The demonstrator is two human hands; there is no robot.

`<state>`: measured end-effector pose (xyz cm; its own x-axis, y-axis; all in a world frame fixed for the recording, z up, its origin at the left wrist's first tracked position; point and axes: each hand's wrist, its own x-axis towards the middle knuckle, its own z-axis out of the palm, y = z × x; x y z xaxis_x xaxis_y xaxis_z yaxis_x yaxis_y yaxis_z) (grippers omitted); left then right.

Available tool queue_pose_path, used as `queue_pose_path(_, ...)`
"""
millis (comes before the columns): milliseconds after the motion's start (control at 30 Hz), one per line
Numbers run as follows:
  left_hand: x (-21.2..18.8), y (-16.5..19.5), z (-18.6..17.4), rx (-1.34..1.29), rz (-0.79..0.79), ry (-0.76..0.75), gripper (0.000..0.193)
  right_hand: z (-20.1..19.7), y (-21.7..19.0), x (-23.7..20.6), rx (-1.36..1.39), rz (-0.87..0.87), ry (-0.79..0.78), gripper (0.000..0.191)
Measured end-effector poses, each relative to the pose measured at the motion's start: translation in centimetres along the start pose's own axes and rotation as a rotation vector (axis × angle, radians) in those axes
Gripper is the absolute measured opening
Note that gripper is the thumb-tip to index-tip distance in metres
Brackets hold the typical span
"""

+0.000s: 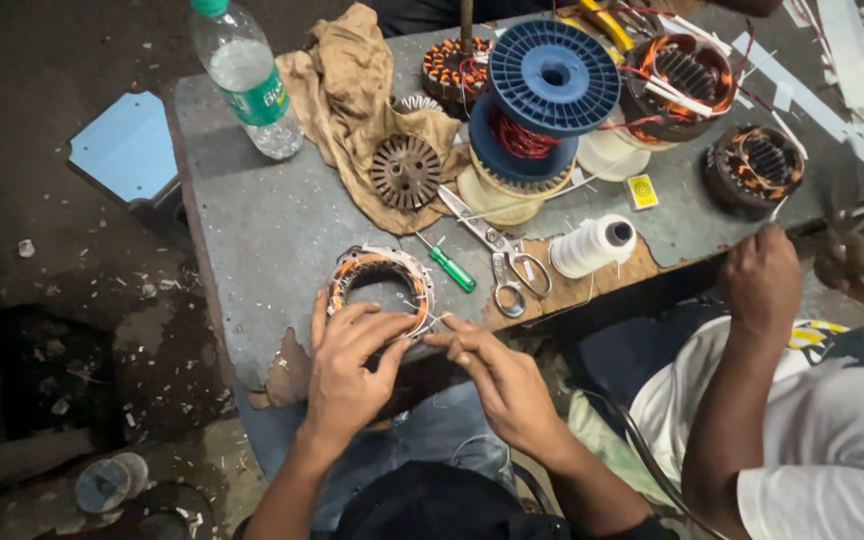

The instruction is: The person secures a copper-wound motor stator by wrapping and tying white thread around its windings. They repeatedly pull the thread, tie knots, and adjust the stator's position on the workbench. A second person works on a similar stator nearby.

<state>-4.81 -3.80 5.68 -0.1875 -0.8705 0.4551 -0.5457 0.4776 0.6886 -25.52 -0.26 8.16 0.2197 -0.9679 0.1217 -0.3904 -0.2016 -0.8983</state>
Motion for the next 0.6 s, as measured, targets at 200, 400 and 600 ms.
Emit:
queue_pose_path(200,0.5,0.5,-0.2,-0.010,-0.017,-0.007,0.026,0.3,-1.9,0.3,-0.318,-0.215,0.095,0.015)
queue_pose_path(400,-0.1,0.6,0.0,0.022,-0.022,-0.049,0.026,1.6,-0.5,-0.5,-0.322,-0.207,0.154,0.016)
queue_pose_path(600,-0.7,0.5,0.5,0.045,-0.044,-0.077,0.025,-1.9,4.7,-2.7,0.548,0.244,0.066,0.014)
